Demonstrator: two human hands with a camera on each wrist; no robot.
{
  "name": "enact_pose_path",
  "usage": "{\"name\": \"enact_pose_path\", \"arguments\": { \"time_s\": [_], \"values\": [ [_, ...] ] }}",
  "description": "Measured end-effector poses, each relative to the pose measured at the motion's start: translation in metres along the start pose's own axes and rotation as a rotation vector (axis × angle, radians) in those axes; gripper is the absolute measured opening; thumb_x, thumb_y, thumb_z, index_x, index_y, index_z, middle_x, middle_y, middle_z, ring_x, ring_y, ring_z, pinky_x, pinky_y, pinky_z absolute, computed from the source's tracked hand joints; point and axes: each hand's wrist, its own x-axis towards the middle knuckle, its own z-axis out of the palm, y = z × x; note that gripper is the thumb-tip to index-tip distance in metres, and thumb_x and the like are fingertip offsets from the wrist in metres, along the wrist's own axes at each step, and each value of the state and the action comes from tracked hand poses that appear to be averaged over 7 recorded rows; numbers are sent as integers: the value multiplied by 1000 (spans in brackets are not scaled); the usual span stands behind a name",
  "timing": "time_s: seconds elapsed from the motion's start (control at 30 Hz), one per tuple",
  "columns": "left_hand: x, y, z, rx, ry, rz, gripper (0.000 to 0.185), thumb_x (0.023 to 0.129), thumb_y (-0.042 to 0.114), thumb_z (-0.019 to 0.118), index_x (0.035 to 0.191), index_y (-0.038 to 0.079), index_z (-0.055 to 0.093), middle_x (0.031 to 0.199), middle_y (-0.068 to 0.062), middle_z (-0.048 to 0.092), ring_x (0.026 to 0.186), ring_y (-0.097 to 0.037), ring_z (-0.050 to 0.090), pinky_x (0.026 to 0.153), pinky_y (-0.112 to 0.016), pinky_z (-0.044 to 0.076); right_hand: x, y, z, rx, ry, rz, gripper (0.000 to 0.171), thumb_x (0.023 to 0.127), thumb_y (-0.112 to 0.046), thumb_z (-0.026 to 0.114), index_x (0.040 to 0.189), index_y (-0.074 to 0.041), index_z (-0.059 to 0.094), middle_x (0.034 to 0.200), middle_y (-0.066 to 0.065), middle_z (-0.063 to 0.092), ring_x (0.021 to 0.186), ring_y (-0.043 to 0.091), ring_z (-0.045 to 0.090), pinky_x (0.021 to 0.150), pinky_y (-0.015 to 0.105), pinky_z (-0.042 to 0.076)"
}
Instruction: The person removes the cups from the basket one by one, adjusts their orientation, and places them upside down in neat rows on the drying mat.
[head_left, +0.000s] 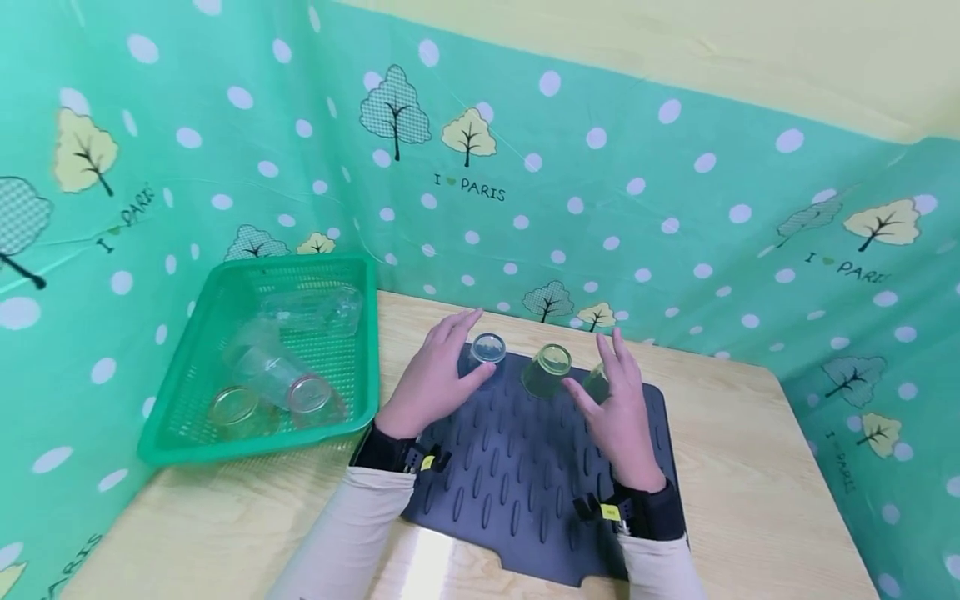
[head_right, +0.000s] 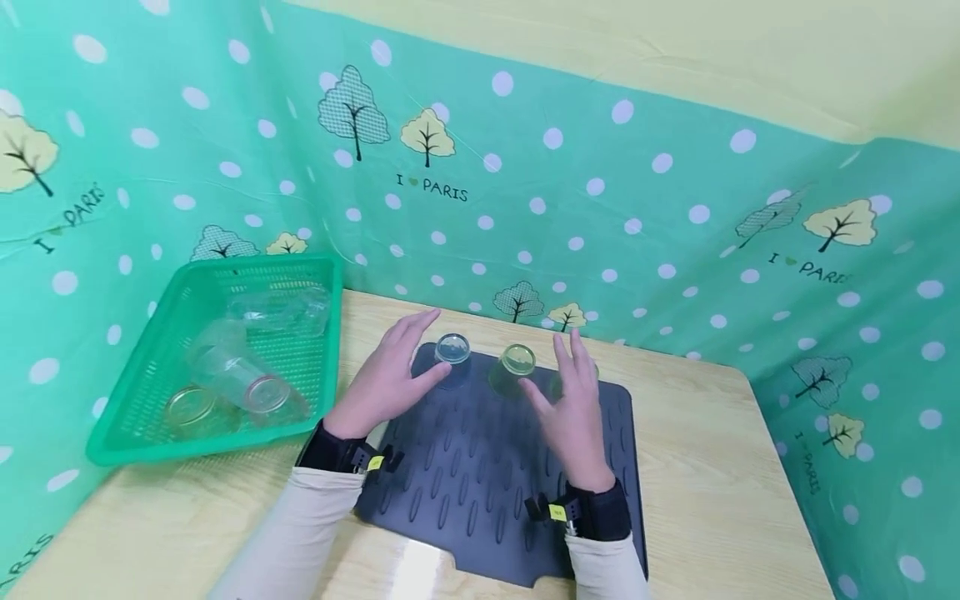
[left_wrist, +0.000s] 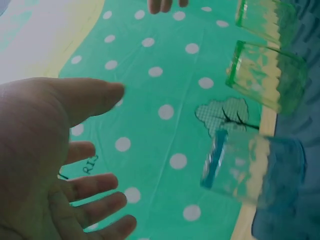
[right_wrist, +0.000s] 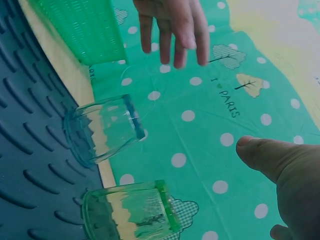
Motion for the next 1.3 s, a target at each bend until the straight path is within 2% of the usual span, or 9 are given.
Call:
{"name": "enact_pose_path", "arguments": {
  "time_s": [0.1,0.2,0.37,0.5,0.63,0.77,1.07,1.17,1.3],
  "values": [
    [-3,-1,-7,13,7,12,73,100,40,68,162,21,35,158,-9,42,146,-29,41,115,-51,43,1,-22,-24,64,-15,48,82,98,-27,74,165,-18,27,174,8,11,159,35,11,126,55,20],
    [5,5,-23,6,-15,40,72,100,40,68,161,19,36,159,-9,43,146,-29,41,116,-52,41,-2,0,-30,35,14,50,84,98,-28,74,166,-19,25,174,7,9,160,31,8,128,51,16],
    [36,10,-83,-43,-22,33,70,100,38,68,159,15,38,156,-10,45,142,-28,44,117,-50,39,-7,47,-24,-37,57,52,88,96,-40,74,166,-23,24,175,1,7,161,23,6,129,41,11],
    [65,-14,-125,-30,-33,-63,69,102,42,64,159,13,37,154,-12,45,140,-31,45,114,-51,42,-7,65,-23,-62,105,63,89,95,-40,75,166,-26,24,175,-3,8,160,21,8,129,41,12],
    [92,-54,-142,51,-94,-164,69,103,42,60,159,10,36,157,-17,43,143,-37,43,112,-55,42,-7,74,-16,-106,157,40,93,92,-39,80,165,-31,24,174,-7,7,160,18,8,128,40,11],
    [106,-91,-143,136,-210,-270,71,104,43,57,158,2,34,155,-25,42,141,-43,43,110,-59,43,-9,43,-17,-79,139,46,92,92,-37,80,165,-31,24,174,-7,8,160,19,7,129,42,11],
    [108,-166,-141,368,-487,-481,81,107,52,44,160,-6,25,158,-33,34,142,-52,37,114,-63,37,-4,-96,-31,91,69,106,77,101,-27,69,164,-13,27,172,13,15,159,32,10,128,50,14],
    [94,-184,-159,463,-539,-515,70,107,49,46,143,-11,50,138,-33,54,123,-47,55,102,-58,48,-2,-122,-25,92,46,106,76,101,-21,70,163,-8,28,171,18,18,158,36,14,127,50,19],
    [81,-198,-194,522,-609,-540,57,103,51,56,91,-3,68,93,-19,64,86,-33,60,78,-45,51,3,-144,-17,102,47,101,75,100,-24,71,162,-9,32,170,16,20,158,34,17,126,46,23]
  ]
}}
